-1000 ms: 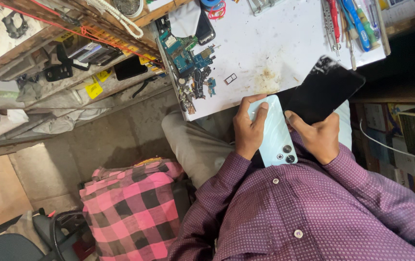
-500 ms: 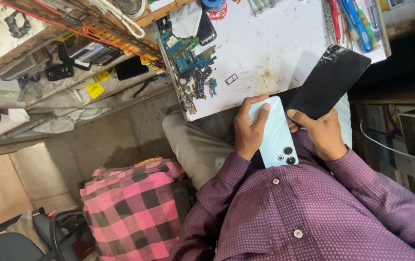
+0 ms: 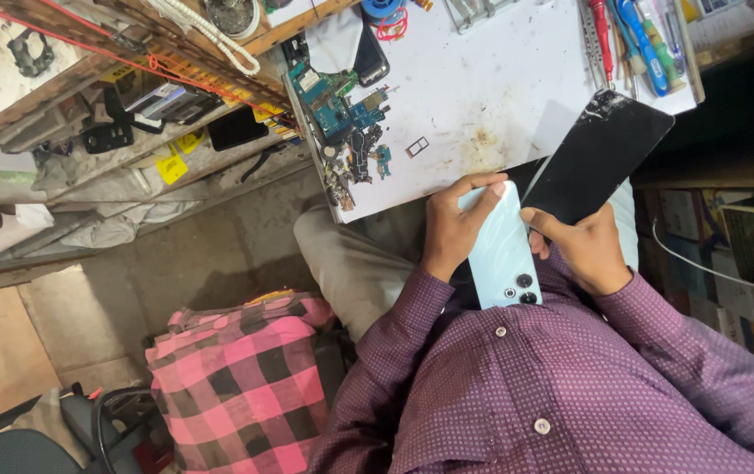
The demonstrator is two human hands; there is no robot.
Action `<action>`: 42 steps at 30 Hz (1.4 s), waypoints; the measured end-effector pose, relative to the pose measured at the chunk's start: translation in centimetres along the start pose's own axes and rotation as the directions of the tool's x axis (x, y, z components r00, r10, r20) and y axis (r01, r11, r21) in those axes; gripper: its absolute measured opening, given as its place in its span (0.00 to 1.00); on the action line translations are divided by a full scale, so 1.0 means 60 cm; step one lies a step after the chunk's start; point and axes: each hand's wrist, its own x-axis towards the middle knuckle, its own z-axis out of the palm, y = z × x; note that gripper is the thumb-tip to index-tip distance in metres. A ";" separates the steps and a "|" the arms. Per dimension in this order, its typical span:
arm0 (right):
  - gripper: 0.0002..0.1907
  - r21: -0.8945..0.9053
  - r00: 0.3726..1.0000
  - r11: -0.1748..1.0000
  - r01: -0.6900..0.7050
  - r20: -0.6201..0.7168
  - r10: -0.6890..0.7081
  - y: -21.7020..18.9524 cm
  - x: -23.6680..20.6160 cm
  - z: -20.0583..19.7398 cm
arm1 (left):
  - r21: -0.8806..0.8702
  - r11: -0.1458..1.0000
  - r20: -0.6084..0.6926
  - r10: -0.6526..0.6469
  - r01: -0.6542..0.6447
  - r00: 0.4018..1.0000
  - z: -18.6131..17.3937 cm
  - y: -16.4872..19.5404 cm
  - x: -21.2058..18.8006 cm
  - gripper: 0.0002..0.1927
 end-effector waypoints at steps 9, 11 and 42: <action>0.04 0.064 1.000 0.998 -0.009 -0.007 0.009 -0.008 0.005 0.012 | -0.020 0.998 0.011 0.060 -0.060 0.998 -0.007 -0.001 0.002 0.12; 0.03 0.080 1.000 0.997 -0.013 -0.007 0.014 -0.008 0.007 0.012 | -0.016 0.998 0.016 0.065 -0.065 0.998 -0.009 -0.002 0.002 0.12; 0.08 -0.106 0.990 0.987 -0.119 0.067 0.126 -0.026 0.024 -0.016 | -0.011 0.997 -0.008 0.070 -0.070 0.998 -0.001 0.012 -0.010 0.12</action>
